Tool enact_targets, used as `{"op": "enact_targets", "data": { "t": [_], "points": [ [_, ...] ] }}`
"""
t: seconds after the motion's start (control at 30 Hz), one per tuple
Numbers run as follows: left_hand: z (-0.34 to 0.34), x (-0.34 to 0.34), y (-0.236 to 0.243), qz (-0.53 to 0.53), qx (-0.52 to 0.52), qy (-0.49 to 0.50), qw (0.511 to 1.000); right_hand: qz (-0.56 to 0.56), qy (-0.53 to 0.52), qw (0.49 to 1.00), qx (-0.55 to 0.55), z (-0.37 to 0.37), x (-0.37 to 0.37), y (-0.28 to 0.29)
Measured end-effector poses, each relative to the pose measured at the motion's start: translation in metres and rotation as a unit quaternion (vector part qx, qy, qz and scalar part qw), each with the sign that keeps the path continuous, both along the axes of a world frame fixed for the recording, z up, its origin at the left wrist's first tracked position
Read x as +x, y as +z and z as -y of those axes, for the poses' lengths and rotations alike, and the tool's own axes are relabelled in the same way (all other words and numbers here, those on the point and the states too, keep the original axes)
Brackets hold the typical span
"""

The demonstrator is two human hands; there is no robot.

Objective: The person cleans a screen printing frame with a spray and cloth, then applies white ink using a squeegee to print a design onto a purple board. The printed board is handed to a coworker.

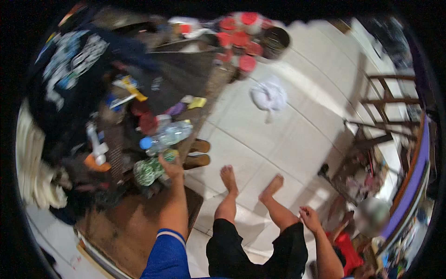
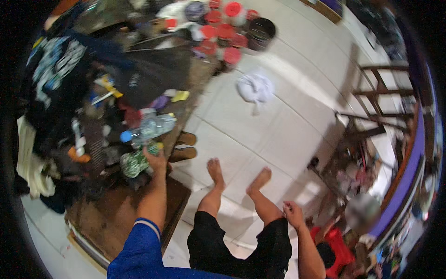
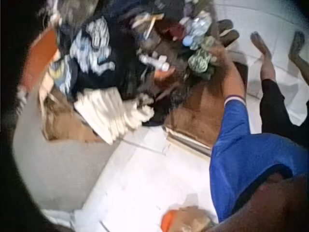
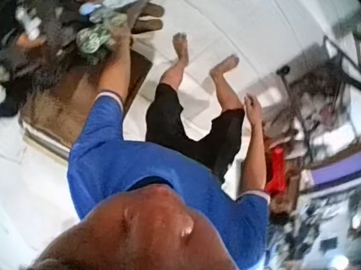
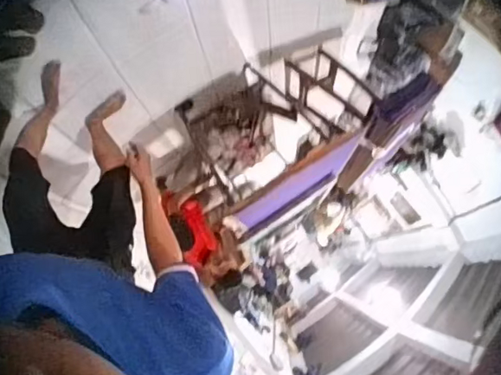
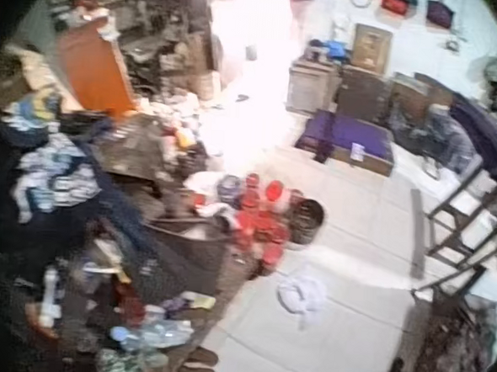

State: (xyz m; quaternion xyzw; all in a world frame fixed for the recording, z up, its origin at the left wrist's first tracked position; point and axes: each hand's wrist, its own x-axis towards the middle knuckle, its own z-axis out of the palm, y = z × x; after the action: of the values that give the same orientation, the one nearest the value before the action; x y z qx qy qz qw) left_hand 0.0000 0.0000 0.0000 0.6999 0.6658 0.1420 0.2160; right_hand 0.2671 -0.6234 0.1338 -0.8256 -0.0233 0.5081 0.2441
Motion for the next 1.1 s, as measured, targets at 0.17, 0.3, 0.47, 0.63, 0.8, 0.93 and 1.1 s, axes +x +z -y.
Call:
{"op": "enact_targets", "data": {
  "t": [0.17,0.3,0.47,0.63,0.8,0.93,1.1],
  "points": [
    [0.014,0.009,-0.030,0.060,-0.039,0.002,0.997,0.086,-0.025,0.996,0.009,0.026,-0.007,0.025],
    [0.018,0.019,-0.003,-0.064,-0.167,0.062,0.982,0.061,-0.082,0.995,0.001,0.027,0.002,0.033],
    [0.057,0.035,0.033,-0.090,-0.010,-0.016,0.996,0.072,-0.119,0.990,0.016,0.048,0.001,0.015],
    [0.141,0.051,0.092,0.032,-0.128,-0.051,0.990,0.000,-0.339,0.940,-0.029,0.143,-0.023,-0.023],
    [0.235,0.153,0.161,0.124,-0.342,-0.284,0.887,0.125,-0.677,0.725,-0.022,0.303,-0.011,-0.069],
    [0.306,0.295,0.262,0.258,-0.419,-0.560,0.666,0.269,-0.703,0.631,0.188,0.394,0.080,-0.104],
    [0.410,0.400,0.350,0.445,-0.525,-0.691,0.219,0.260,-0.569,0.773,-0.103,0.387,0.194,-0.103]
  ]
}}
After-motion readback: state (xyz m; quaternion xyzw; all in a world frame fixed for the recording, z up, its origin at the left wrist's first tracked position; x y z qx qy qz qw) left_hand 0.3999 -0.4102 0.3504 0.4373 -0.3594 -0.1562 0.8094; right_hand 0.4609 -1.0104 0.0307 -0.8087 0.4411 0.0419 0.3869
